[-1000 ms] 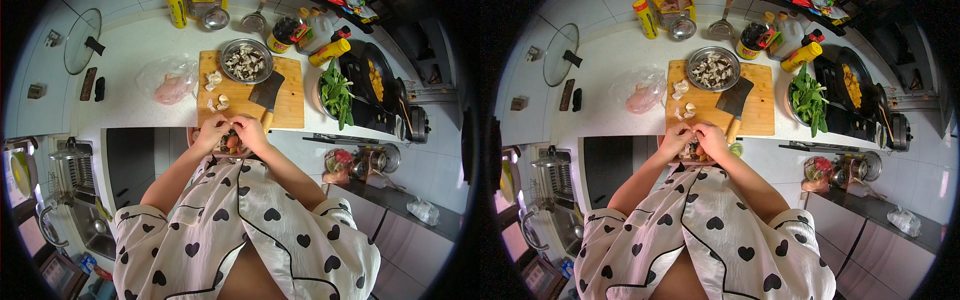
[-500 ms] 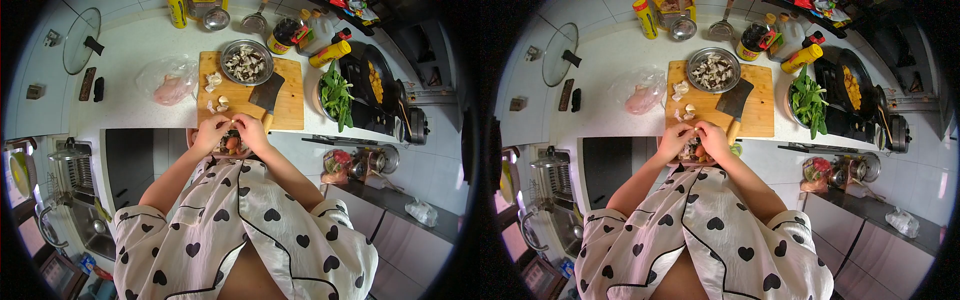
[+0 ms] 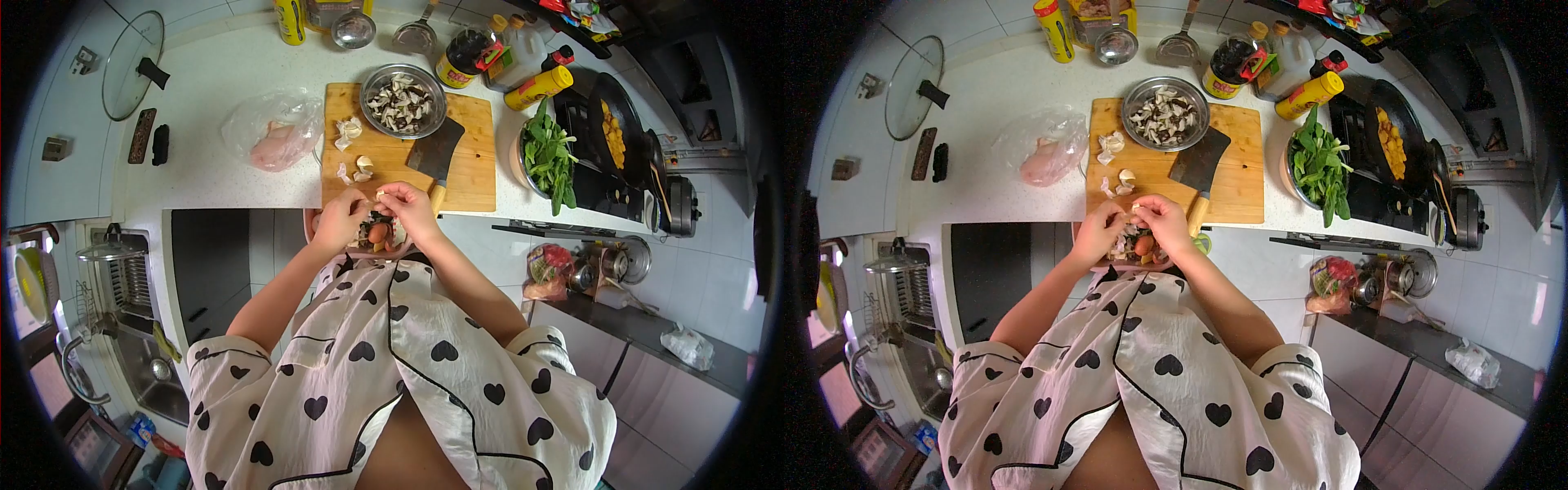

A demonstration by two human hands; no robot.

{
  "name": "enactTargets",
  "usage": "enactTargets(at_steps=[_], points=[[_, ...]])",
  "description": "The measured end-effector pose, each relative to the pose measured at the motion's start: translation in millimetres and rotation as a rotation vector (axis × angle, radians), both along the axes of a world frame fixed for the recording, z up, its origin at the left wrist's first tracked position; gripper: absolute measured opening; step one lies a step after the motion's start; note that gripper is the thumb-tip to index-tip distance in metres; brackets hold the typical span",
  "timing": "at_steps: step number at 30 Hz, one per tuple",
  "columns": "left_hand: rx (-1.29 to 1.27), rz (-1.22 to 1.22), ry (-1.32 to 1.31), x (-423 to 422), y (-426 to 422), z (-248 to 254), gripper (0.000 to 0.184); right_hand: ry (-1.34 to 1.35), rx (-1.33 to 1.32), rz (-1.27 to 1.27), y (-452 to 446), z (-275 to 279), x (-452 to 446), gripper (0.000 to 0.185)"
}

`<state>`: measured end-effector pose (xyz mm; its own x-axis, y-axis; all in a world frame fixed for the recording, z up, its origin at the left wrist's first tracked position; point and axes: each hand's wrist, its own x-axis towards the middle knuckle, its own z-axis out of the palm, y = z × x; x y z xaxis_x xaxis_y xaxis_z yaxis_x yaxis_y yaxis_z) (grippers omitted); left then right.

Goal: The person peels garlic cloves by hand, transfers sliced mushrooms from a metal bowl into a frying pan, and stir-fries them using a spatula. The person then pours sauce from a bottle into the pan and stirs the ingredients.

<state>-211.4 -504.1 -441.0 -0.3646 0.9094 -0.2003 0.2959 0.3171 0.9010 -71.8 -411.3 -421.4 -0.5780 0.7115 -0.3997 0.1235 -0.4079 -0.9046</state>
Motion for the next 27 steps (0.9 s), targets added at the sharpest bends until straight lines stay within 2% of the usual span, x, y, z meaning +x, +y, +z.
enactTargets(at_steps=[4,7,10,13,19,22,25,27], points=[[-0.094,-0.047,0.128,-9,-7,-3,0.016,0.069,-0.128,-0.03,3,2,4,0.013],[-0.005,-0.067,0.122,-4,-4,12,0.014,-0.016,-0.003,0.013,-1,2,3,0.012],[0.208,0.04,-0.017,2,4,8,0.014,-0.11,0.196,0.057,-4,-2,2,0.013],[0.136,0.029,-0.057,6,7,17,0.015,-0.176,0.274,0.031,-6,0,1,0.014],[0.081,0.022,-0.067,8,6,16,0.015,-0.283,0.612,0.035,-10,3,-2,0.013],[0.095,0.017,-0.008,9,5,16,0.014,-0.284,0.358,0.016,-13,11,-3,0.013],[0.177,0.076,-0.014,13,7,12,0.012,-0.31,0.379,0.009,-14,8,-4,0.013],[0.135,0.053,-0.005,12,6,11,0.012,-0.176,0.253,-0.001,-12,1,-3,0.014]])
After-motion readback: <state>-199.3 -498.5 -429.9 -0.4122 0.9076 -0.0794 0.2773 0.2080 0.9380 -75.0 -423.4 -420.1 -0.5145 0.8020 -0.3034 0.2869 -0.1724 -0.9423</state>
